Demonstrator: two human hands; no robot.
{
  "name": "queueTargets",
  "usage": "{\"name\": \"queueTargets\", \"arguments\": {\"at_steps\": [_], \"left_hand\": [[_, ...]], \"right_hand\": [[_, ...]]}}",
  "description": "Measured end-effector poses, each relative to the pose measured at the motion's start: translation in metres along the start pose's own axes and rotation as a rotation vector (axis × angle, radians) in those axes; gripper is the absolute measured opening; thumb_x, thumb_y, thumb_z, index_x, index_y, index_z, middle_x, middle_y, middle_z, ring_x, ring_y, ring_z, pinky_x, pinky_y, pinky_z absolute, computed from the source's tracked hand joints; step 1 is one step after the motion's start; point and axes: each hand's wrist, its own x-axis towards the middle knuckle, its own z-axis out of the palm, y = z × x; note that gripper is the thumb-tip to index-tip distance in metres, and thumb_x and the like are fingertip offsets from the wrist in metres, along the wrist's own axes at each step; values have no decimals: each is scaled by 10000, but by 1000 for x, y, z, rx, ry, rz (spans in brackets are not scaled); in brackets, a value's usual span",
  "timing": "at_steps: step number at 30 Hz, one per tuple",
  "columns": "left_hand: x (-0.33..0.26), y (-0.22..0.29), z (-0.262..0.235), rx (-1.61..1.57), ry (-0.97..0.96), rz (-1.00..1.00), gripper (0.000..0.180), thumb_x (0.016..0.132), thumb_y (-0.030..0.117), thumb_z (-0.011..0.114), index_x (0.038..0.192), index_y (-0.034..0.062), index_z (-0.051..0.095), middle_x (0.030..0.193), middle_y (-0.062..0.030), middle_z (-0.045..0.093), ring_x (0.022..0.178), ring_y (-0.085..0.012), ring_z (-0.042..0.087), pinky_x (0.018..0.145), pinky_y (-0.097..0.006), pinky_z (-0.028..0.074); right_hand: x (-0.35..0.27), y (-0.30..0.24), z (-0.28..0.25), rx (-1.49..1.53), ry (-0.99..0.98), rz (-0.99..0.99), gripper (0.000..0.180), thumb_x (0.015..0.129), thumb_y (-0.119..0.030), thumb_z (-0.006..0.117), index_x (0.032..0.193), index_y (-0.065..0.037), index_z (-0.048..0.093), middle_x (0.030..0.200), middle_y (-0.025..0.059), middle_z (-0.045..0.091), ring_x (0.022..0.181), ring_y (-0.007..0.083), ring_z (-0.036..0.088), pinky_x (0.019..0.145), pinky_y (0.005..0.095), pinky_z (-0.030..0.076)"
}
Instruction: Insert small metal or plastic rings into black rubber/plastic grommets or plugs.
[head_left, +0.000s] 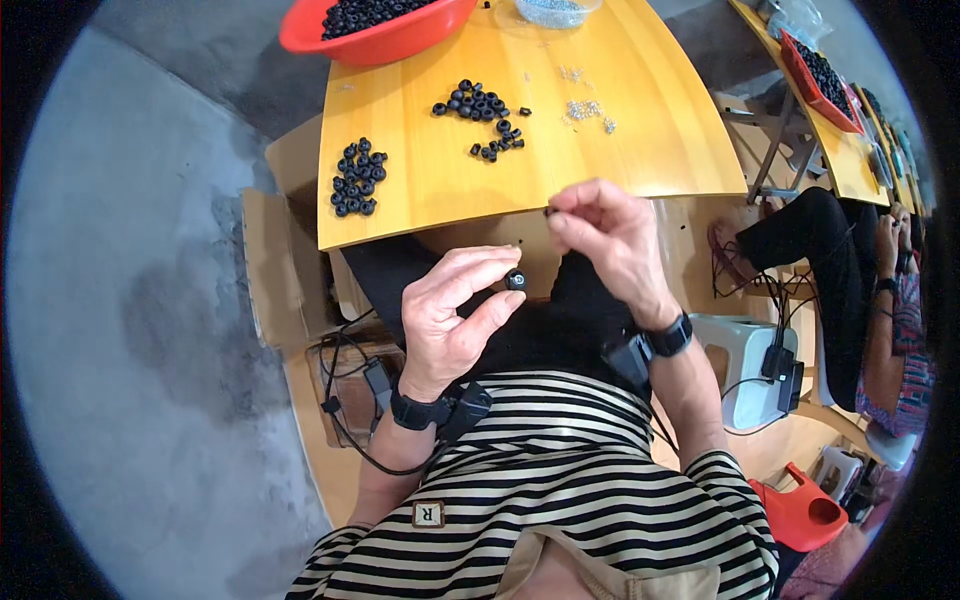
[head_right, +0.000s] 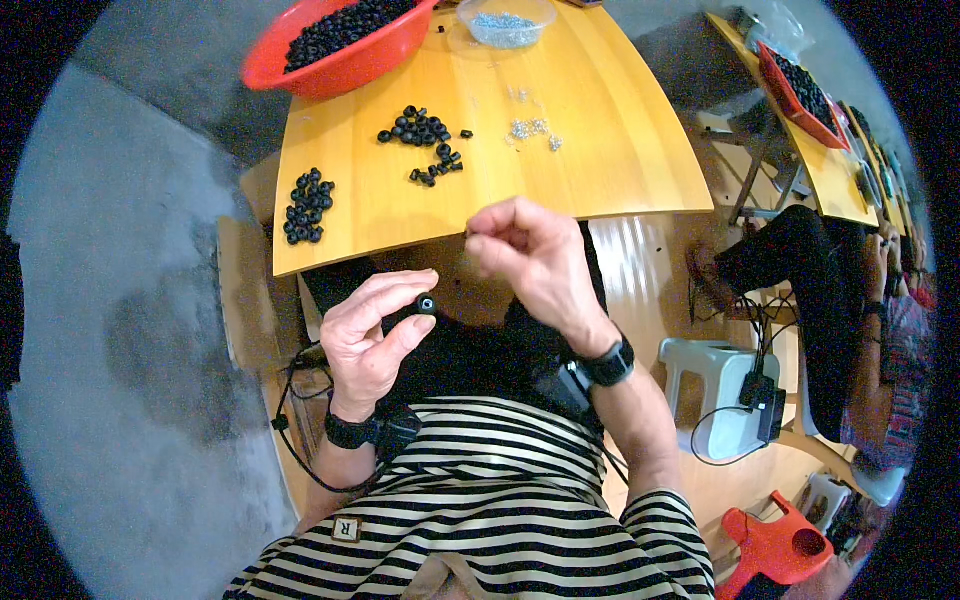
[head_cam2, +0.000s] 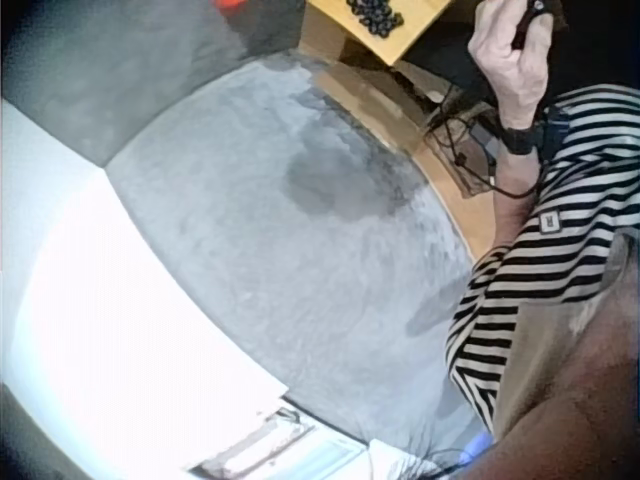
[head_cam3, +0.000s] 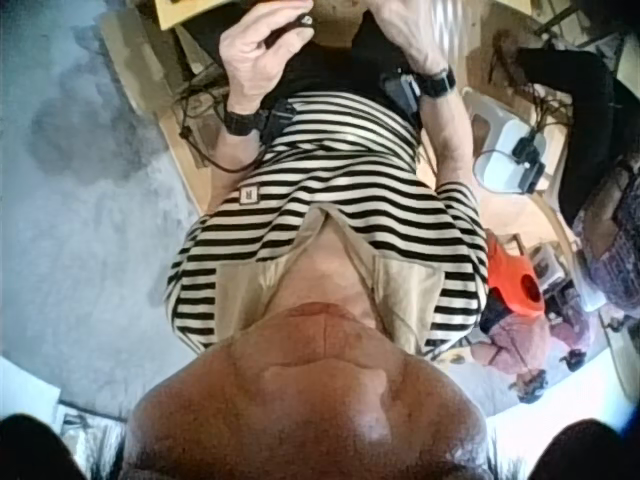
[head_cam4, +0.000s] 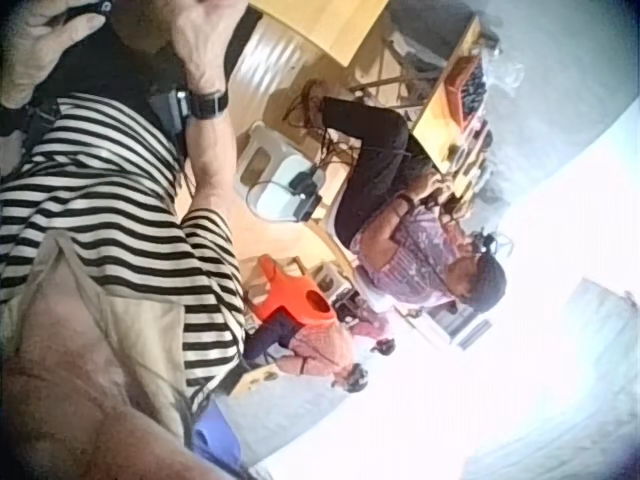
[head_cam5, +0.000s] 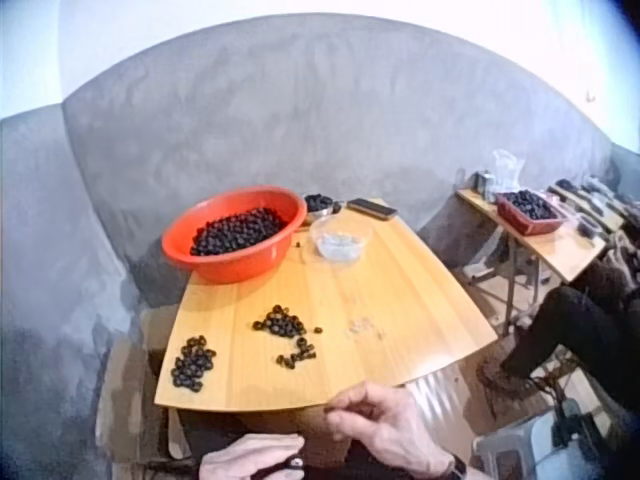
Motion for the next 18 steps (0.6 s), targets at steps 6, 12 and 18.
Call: {"name": "queueTargets", "arguments": {"at_steps": [6, 12, 18], "left_hand": [[2, 5, 7, -74, -66, 55, 305, 744, -34, 775, 1042, -34, 709, 1151, -184, 696, 1056, -287, 674, 905, -343, 526], [1, 6, 8, -87, -67, 52, 317, 745, -42, 773, 1054, -32, 708, 1156, -191, 693, 1054, -289, 677, 910, -350, 526], [1, 7, 9, -106, -57, 52, 323, 743, -44, 775, 1059, -32, 708, 1155, -194, 692, 1055, -293, 676, 909, -351, 526]], "right_hand": [[-39, 3, 9, 77, -22, -88, 178, 853, 36, 719, 1021, 18, 662, 909, 55, 641, 772, 115, 655, 695, 236, 552], [-39, 4, 12, 81, -4, -157, 169, 851, 5, 729, 1016, 8, 695, 897, 50, 672, 791, 93, 667, 694, 225, 571], [-41, 4, 14, 211, 6, -131, 153, 865, 7, 716, 1017, 10, 696, 905, 64, 676, 791, 108, 676, 702, 235, 576]]}}
